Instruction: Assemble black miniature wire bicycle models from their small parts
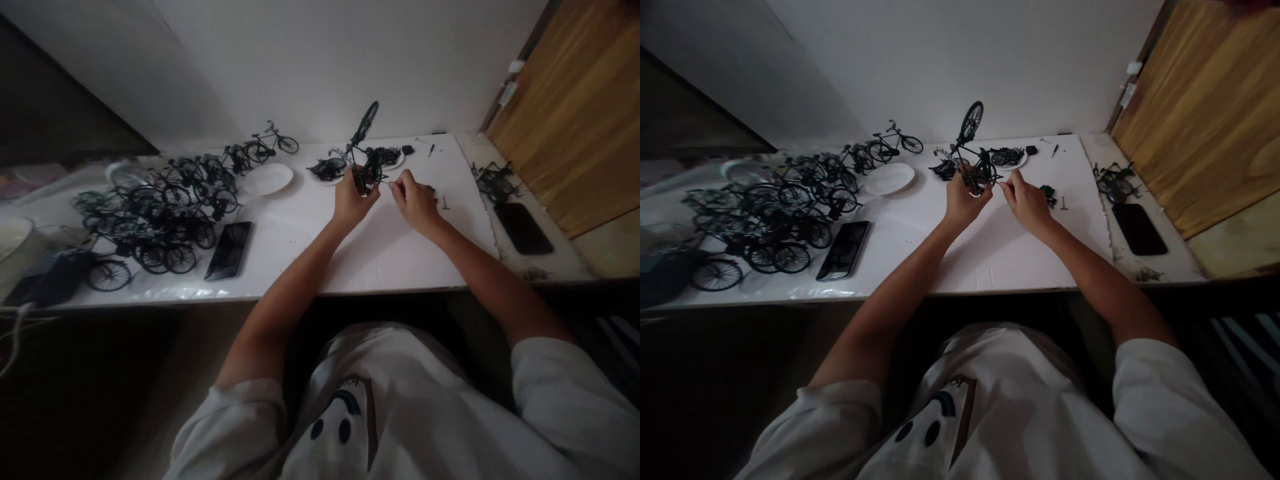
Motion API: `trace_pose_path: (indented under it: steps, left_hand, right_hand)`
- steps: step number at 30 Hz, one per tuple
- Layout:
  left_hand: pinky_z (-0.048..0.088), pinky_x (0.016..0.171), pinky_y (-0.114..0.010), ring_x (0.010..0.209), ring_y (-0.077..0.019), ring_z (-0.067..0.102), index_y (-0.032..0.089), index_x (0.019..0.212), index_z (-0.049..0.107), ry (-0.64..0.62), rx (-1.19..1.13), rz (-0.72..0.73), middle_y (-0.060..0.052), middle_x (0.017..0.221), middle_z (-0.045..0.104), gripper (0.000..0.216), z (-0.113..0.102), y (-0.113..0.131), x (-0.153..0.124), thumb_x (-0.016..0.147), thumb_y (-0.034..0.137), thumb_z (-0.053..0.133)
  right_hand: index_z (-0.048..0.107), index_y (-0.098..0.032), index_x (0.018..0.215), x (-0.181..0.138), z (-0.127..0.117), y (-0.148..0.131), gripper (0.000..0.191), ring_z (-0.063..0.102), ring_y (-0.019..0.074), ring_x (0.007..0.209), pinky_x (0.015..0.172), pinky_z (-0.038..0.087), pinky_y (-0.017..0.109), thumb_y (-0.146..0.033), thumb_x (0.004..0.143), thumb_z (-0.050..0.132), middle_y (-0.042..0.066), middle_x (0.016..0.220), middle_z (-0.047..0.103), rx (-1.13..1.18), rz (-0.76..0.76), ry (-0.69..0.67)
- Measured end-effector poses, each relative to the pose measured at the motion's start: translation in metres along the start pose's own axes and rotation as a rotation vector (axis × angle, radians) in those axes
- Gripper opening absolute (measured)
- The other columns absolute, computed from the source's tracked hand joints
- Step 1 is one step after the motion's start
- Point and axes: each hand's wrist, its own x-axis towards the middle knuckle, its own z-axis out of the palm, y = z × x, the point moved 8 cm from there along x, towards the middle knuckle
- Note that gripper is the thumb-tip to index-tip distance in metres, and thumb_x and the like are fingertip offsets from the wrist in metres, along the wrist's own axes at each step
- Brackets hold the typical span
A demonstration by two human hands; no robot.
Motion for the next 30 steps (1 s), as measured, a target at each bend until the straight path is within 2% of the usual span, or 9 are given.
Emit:
trace_pose_path:
  steps: [5, 12, 15, 19, 24, 27, 30]
  left_hand:
    - [0.057, 0.074, -0.030, 0.076, -0.0157, 0.069, 0.024, 0.116, 0.066, -0.010, 0.011, -0.002, -0.002, 0.088, 0.074, 0.040, 0.000, -0.001, -0.001, 0.081, 0.026, 0.086]
    - [0.059, 0.080, -0.032, 0.085, -0.0195, 0.072, 0.024, 0.115, 0.066, 0.003, 0.024, 0.020, -0.003, 0.090, 0.073, 0.040, -0.002, -0.004, 0.002, 0.079, 0.022, 0.085]
    - [0.059, 0.082, -0.033, 0.086, -0.0203, 0.072, 0.024, 0.114, 0.066, 0.013, 0.035, 0.025, -0.003, 0.089, 0.073, 0.042, -0.004, -0.003, 0.003, 0.078, 0.024, 0.087]
    - [0.059, 0.082, -0.033, 0.085, -0.0198, 0.072, 0.024, 0.115, 0.066, 0.009, 0.044, 0.028, -0.003, 0.091, 0.074, 0.043, -0.004, -0.002, 0.004, 0.079, 0.027, 0.088]
    - [0.059, 0.081, -0.032, 0.086, -0.0194, 0.072, 0.023, 0.115, 0.066, -0.001, 0.027, 0.028, -0.004, 0.094, 0.074, 0.041, -0.004, -0.005, 0.006, 0.080, 0.025, 0.087]
    - [0.058, 0.079, -0.031, 0.083, -0.0180, 0.072, 0.022, 0.114, 0.065, -0.001, 0.032, 0.042, -0.004, 0.095, 0.075, 0.040, -0.003, -0.006, 0.005, 0.080, 0.025, 0.087]
    - [0.058, 0.077, -0.030, 0.080, -0.0169, 0.071, 0.022, 0.114, 0.064, 0.011, 0.049, 0.060, -0.003, 0.094, 0.075, 0.040, -0.002, -0.006, 0.003, 0.082, 0.028, 0.087]
  right_hand:
    - [0.063, -0.025, 0.118, -0.001, 0.000, 0.000, 0.037, 0.068, 0.0258, 0.077, 0.070, 0.045, 0.036, -0.053, 0.115, 0.038, 0.007, 0.085, 0.073, 0.096, 0.030, 0.019]
    - [0.061, -0.027, 0.107, 0.002, 0.011, 0.006, 0.042, 0.067, 0.0233, 0.068, 0.071, 0.050, 0.036, -0.056, 0.117, 0.032, 0.002, 0.070, 0.066, 0.243, 0.083, -0.036]
    - [0.061, -0.026, 0.103, 0.003, 0.008, 0.006, 0.039, 0.070, 0.0236, 0.075, 0.076, 0.051, 0.037, -0.052, 0.117, 0.036, 0.006, 0.082, 0.073, 0.228, 0.052, -0.016]
    - [0.066, -0.025, 0.110, 0.004, 0.003, -0.001, 0.033, 0.073, 0.0265, 0.090, 0.079, 0.049, 0.037, -0.050, 0.114, 0.045, 0.010, 0.100, 0.080, 0.133, -0.025, -0.032]
    - [0.071, -0.023, 0.107, 0.003, 0.001, -0.010, 0.034, 0.073, 0.0261, 0.099, 0.085, 0.049, 0.036, -0.038, 0.115, 0.042, 0.012, 0.113, 0.082, 0.123, -0.101, -0.093]
    - [0.071, -0.022, 0.102, 0.003, 0.002, -0.008, 0.038, 0.070, 0.0238, 0.088, 0.082, 0.047, 0.036, -0.041, 0.116, 0.042, 0.010, 0.101, 0.081, 0.166, -0.068, -0.090]
    - [0.068, -0.022, 0.091, 0.001, 0.004, -0.005, 0.052, 0.063, 0.0201, 0.072, 0.076, 0.045, 0.034, -0.056, 0.117, 0.039, 0.005, 0.077, 0.070, 0.311, -0.035, -0.067]
